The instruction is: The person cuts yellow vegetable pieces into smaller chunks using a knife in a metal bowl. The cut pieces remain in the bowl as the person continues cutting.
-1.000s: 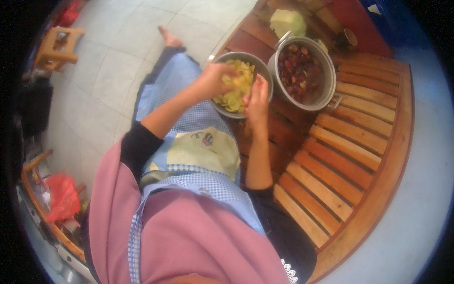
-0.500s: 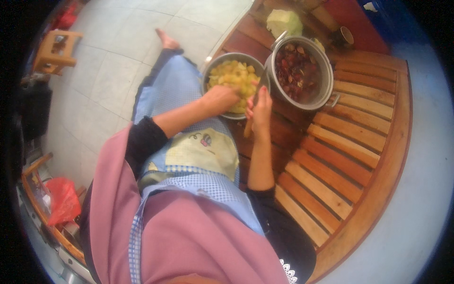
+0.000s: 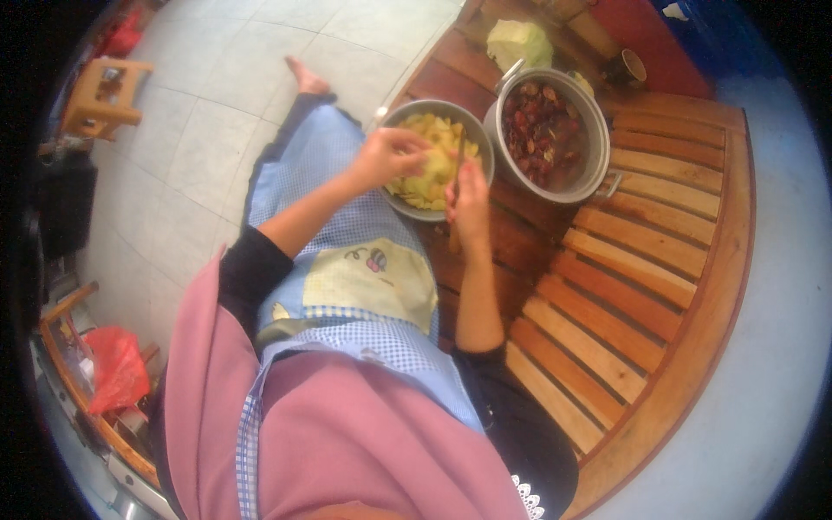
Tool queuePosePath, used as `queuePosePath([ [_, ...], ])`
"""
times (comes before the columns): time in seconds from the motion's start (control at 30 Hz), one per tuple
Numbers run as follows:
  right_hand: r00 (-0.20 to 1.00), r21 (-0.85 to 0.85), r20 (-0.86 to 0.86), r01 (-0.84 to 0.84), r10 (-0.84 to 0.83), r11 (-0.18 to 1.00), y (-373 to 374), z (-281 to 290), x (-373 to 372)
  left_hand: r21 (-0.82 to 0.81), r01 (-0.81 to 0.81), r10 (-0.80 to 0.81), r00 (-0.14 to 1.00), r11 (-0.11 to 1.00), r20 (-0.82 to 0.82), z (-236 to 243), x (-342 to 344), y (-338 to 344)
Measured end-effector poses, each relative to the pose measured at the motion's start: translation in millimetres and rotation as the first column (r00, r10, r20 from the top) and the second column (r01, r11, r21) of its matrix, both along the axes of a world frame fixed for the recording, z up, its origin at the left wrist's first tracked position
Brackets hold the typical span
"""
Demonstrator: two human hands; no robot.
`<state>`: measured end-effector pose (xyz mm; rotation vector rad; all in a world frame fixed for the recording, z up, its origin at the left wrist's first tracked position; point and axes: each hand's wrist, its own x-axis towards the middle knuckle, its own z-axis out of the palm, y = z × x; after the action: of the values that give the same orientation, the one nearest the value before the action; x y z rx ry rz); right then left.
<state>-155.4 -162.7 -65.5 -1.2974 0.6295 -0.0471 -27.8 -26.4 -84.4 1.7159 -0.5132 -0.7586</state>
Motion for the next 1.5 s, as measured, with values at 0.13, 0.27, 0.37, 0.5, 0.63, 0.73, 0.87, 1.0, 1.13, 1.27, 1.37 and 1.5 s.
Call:
queuePosePath([
  [0.13, 0.999, -0.082, 0.03, -0.014, 0.016, 0.997, 16.0, 1.5, -3.2, -0.085, -0.099, 0.068, 0.947, 0.991, -0.314, 14.9, -0.4, 3.8],
  [0.27, 0.989, -0.495, 0.087, -0.06, 0.119, 0.867, 25.0, -3.6, -3.4, -0.108, -0.098, 0.049, 0.92, 0.989, -0.389, 23.7, -2.6, 7.4],
  [0.37, 0.981, -0.685, 0.055, -0.099, 0.187, 0.722, 23.0, -6.9, -0.4, -0.083, -0.101, 0.059, 0.912, 0.991, -0.406, 27.8, -4.5, 9.0],
  [0.5, 0.97, -0.74, 0.112, -0.064, 0.217, 0.669, 25.0, -2.2, 0.9, -0.038, -0.063, 0.04, 0.9, 0.997, -0.434, 31.4, -2.8, 12.8],
  [0.63, 0.979, -0.693, 0.085, -0.076, 0.187, 0.717, 30.7, 7.5, -0.4, -0.096, -0.013, -0.034, 0.885, 0.995, -0.464, 31.0, -2.3, 15.5],
  [0.73, 0.98, -0.71, 0.124, -0.022, 0.157, 0.704, 34.9, 5.9, 3.3, -0.093, 0.065, -0.1, 0.893, 0.994, -0.44, 29.2, -3.3, 14.6],
  [0.87, 0.978, -0.729, 0.166, 0.034, 0.128, 0.683, 32.1, -1.8, 9.0, -0.093, 0.096, -0.129, 0.87, 0.991, -0.476, 30.9, -6.7, 11.4],
  [1.0, 0.989, -0.268, 0.145, 0.075, -0.037, 0.961, 24.2, 1.6, 10.7, -0.107, 0.165, -0.196, 0.87, 0.98, -0.452, 39.3, -1.8, 13.4],
  [1.13, 0.995, 0.355, 0.035, 0.074, -0.092, 0.932, 11.3, 14.5, 9.1, -0.129, 0.251, -0.281, 0.886, 0.959, -0.368, 39.9, 10.5, 9.4],
  [1.27, 0.996, 0.239, -0.06, 0.073, -0.061, 0.968, -6.7, 17.7, 14.9, 0.073, 0.135, -0.144, 0.978, 0.988, 0.149, 20.7, 14.0, 1.8],
  [1.37, 0.992, 0.061, -0.124, 0.015, -0.008, 0.998, -12.9, 11.4, 12.8, 0.132, 0.034, -0.104, 0.816, 0.991, 0.569, 0.7, -0.2, -4.2],
  [1.5, 0.989, 0.194, -0.068, 0.139, -0.128, 0.971, -26.1, 0.9, 5.0, 0.549, 0.3, -0.578, 0.681, 0.78, 0.45, -18.6, -24.9, -24.1],
])
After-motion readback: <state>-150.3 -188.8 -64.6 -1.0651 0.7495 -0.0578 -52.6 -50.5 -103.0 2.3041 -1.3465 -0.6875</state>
